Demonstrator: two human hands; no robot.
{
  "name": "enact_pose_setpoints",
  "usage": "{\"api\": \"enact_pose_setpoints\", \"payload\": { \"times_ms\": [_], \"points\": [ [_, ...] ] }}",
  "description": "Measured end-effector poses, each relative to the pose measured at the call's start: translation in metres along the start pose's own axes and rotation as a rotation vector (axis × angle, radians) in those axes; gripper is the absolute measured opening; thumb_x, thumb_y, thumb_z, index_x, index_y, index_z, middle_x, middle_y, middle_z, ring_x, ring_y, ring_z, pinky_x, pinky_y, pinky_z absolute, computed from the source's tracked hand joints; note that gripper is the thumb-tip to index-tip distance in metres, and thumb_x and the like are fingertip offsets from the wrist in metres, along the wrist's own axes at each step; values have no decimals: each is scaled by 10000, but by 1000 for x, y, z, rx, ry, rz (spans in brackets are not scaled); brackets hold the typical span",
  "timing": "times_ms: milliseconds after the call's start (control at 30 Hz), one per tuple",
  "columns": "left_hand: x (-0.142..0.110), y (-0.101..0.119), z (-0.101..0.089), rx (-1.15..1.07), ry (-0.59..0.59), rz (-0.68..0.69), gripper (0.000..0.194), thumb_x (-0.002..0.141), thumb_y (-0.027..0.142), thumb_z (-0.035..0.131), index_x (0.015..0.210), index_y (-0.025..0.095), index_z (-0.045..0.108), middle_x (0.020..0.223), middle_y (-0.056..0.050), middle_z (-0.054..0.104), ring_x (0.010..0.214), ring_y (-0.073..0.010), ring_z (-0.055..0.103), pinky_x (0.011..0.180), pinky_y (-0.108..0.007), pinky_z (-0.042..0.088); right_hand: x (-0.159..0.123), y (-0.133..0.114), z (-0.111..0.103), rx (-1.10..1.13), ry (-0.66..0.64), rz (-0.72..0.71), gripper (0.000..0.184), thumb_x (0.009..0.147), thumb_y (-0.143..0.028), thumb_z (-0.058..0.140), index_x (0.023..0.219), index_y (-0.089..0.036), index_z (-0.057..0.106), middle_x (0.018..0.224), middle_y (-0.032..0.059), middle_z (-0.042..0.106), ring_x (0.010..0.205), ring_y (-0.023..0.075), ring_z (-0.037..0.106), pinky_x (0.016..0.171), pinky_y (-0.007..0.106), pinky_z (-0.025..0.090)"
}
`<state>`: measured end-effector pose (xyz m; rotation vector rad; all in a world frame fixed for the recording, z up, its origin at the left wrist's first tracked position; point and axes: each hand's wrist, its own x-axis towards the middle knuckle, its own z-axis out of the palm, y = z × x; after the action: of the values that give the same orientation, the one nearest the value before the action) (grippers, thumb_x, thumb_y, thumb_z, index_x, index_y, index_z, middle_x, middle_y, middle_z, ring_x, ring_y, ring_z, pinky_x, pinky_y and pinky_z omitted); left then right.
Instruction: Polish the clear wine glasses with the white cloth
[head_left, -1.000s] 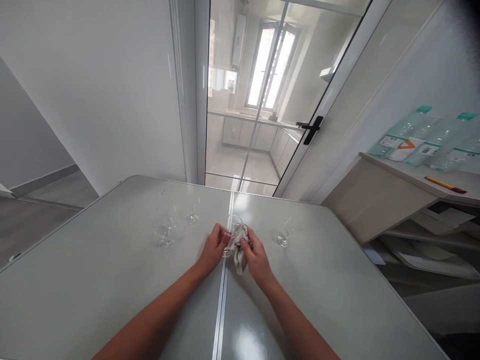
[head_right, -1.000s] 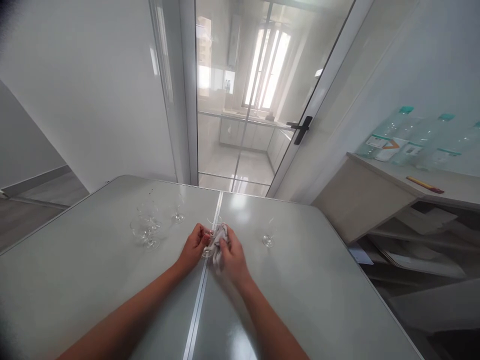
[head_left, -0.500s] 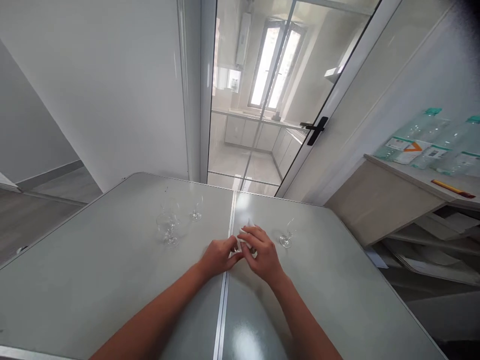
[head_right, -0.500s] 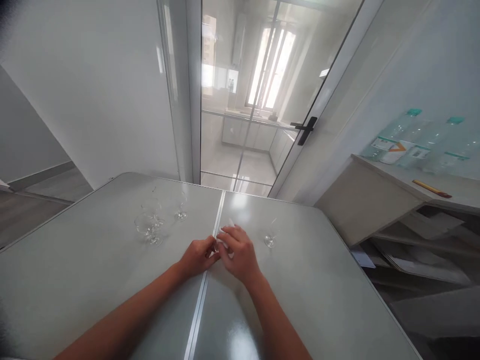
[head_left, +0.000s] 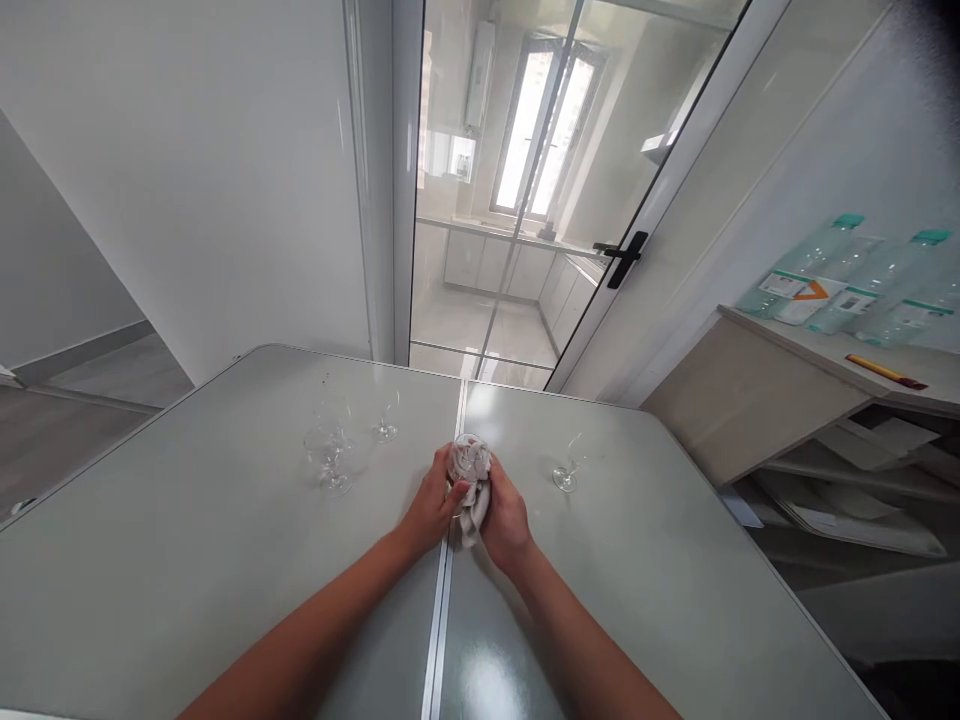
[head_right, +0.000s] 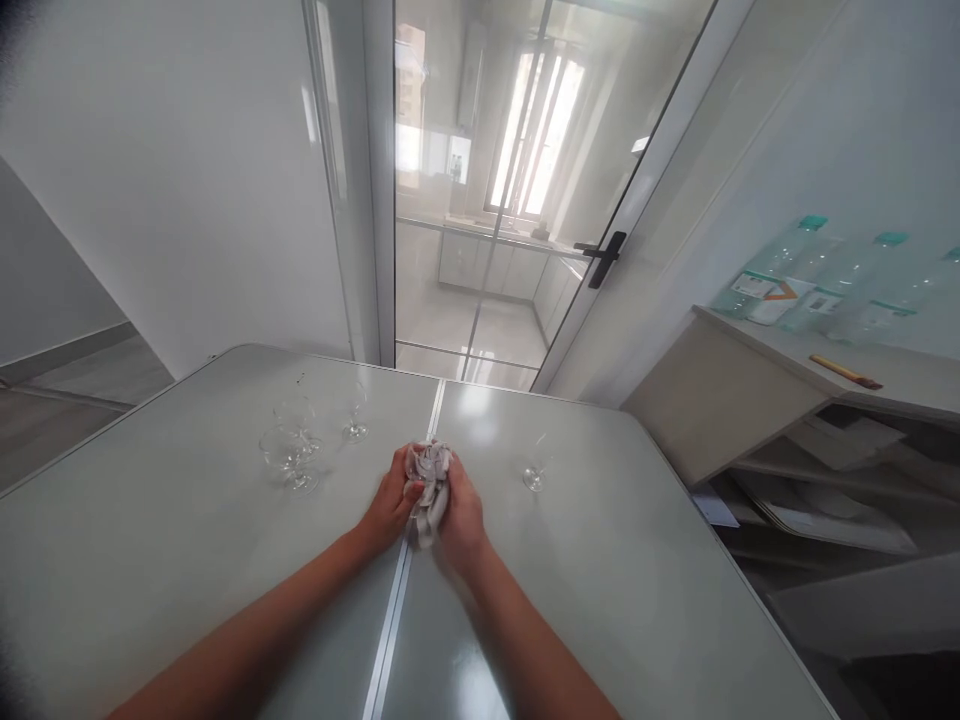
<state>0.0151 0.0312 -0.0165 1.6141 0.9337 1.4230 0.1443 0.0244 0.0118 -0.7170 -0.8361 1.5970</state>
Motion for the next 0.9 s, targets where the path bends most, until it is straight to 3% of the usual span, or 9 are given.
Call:
{"api": "enact_pose_setpoints", "payload": {
  "times_ms": [100,233,400,600,733,833,900],
  "points": [
    [1,0,2,9,120,13,556,993,563,466,1433,224,480,1348,-139,510,1319,-294,462,1168,-458,303,-2,7,0,-120,-18,-68,407,922,-551,626,1245,-305,647,1222,36,675,1235,224,573,1093,396,449],
    [0,-5,3,-67,125,-58,554,1036,552,334,1502,257,396,1494,-117,411,1436,-259,348,1227,-443,220,-2,17,-5,-325,-72,-115,370,956,-518,602,1248,-293,633,1204,44,660,1170,214,580,1069,367,434],
    [-1,-12,3,-191,72,-129,545,1023,594,330,1420,256,488,1385,-117,516,1361,-256,444,1194,-427,281,-1,21,-8,-457,-78,-146,304,957,-477,607,1156,-251,646,1072,43,670,962,198,599,923,329,477],
    [2,-12,2,-364,45,-230,566,971,638,456,1372,257,577,1348,-100,585,1283,-261,516,1130,-401,370,2,20,-12,-466,-53,-32,278,875,-394,669,1058,-188,631,931,32,662,817,181,572,746,285,474],
    [6,-9,0,-476,29,-268,540,976,572,508,1394,230,531,1273,-113,649,1146,-251,600,1032,-402,449,2,9,-14,-706,-113,-118,189,895,-344,603,984,-180,636,856,17,638,754,166,534,705,279,438],
    [9,-6,-2,-554,48,-262,603,920,589,605,1370,195,525,1239,-143,681,1085,-255,624,964,-390,480,-1,3,-14,-926,-82,-194,148,884,-344,622,891,-197,621,771,-1,611,682,159,491,654,275,399],
    [10,-5,-2,-613,94,-278,582,887,598,652,1287,182,583,1178,-133,703,1056,-243,634,925,-358,488,-4,3,-11,-933,-58,-199,175,886,-377,642,882,-203,620,763,1,618,683,164,496,660,279,402]
  ]
}}
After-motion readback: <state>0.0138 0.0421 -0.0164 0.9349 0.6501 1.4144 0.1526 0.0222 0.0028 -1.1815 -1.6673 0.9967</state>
